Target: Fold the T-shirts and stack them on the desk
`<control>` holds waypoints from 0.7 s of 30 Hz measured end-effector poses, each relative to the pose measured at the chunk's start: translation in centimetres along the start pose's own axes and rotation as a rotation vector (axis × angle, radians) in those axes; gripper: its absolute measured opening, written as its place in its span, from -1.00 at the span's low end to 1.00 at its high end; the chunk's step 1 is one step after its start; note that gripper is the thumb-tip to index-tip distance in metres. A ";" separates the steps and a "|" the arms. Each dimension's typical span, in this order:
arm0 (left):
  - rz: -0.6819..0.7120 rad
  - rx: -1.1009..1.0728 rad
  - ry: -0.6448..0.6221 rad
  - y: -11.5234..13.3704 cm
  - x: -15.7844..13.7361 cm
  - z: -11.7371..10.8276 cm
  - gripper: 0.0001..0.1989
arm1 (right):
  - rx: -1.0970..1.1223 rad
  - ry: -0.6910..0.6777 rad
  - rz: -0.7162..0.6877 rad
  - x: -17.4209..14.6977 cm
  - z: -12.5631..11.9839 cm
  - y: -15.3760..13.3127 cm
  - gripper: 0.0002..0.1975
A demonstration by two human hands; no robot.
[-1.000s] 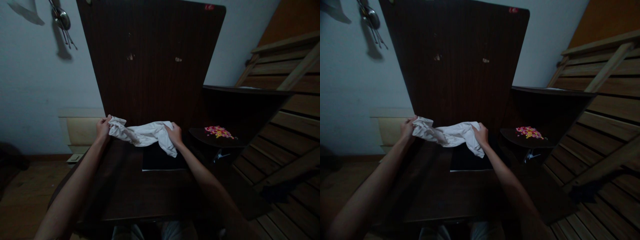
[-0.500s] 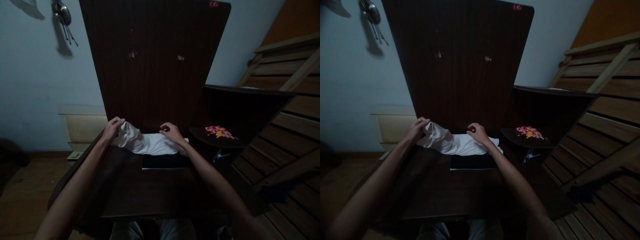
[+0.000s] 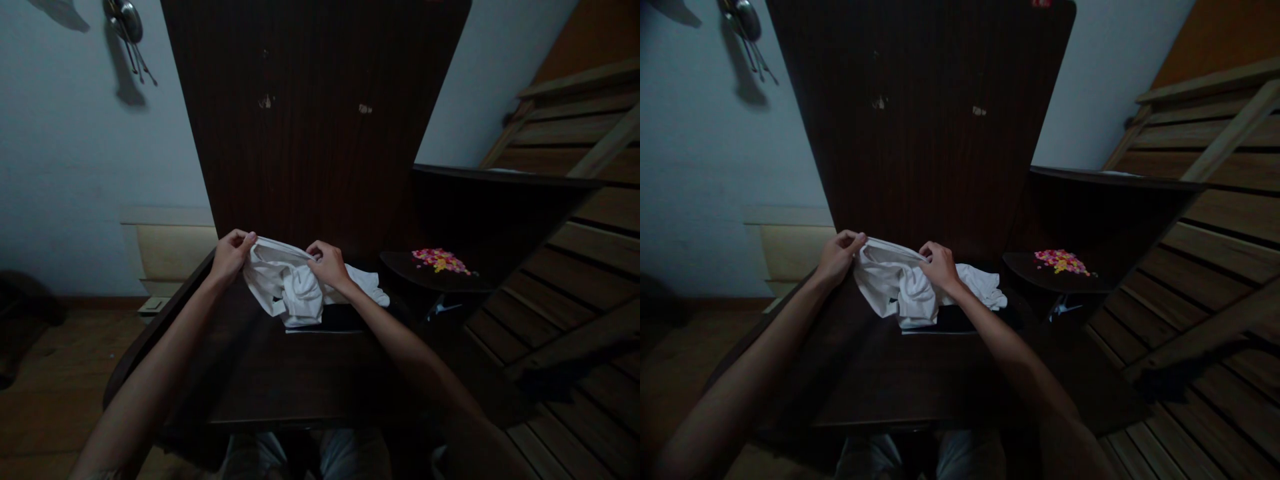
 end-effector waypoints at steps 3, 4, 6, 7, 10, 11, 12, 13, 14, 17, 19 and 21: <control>0.044 0.103 0.085 -0.9 0.5 -1.1 -0.68 | -0.163 -0.077 0.035 -0.1 -0.6 2.1 -0.84; 0.061 0.142 0.116 -1.0 0.6 -1.4 -0.69 | -0.186 -0.115 0.060 -0.2 -0.7 2.8 -0.86; 0.082 0.210 0.176 -1.2 0.9 -1.9 -0.71 | -0.166 -0.152 0.138 -0.4 -0.9 4.3 -0.92; 0.081 0.238 0.195 -1.3 0.9 -2.1 -0.72 | -0.131 -0.141 0.193 -0.4 -1.0 5.0 -0.92; 0.040 0.315 0.194 -1.6 1.0 -2.4 -0.71 | 0.058 -0.051 0.367 -0.3 -1.4 6.9 -0.77; 0.019 0.339 0.183 -1.8 0.9 -2.3 -0.70 | 0.148 -0.019 0.398 -0.1 -1.5 7.2 -0.74; 0.001 0.358 0.172 -2.0 0.9 -2.2 -0.69 | 0.236 0.011 0.407 0.1 -1.7 7.3 -0.71; -0.011 0.367 0.159 -2.2 0.8 -2.0 -0.68 | 0.309 0.039 0.396 0.4 -1.9 7.3 -0.70; -0.015 0.366 0.144 -2.3 0.7 -1.8 -0.67 | 0.357 0.063 0.370 0.7 -2.2 7.2 -0.68; 0.007 0.344 0.065 -2.6 0.7 -1.4 -0.66 | 0.336 0.067 0.257 1.4 -3.9 6.3 -0.65; 0.044 0.352 -0.002 -2.6 0.9 -1.5 -0.67 | 0.232 -0.001 0.182 1.8 -5.5 5.8 -0.62; 0.089 0.382 -0.092 -2.5 1.2 -2.0 -0.66 | 0.107 -0.102 0.121 1.9 -7.2 5.9 -0.59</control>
Point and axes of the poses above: each hand's wrist, its own x-axis towards the middle knuckle, its own z-axis out of the palm, y = z × x, the point moved 3 cm from there along x, towards the middle knuckle, and after that the axes turned 7 degrees about -x, right-handed, at the moved point
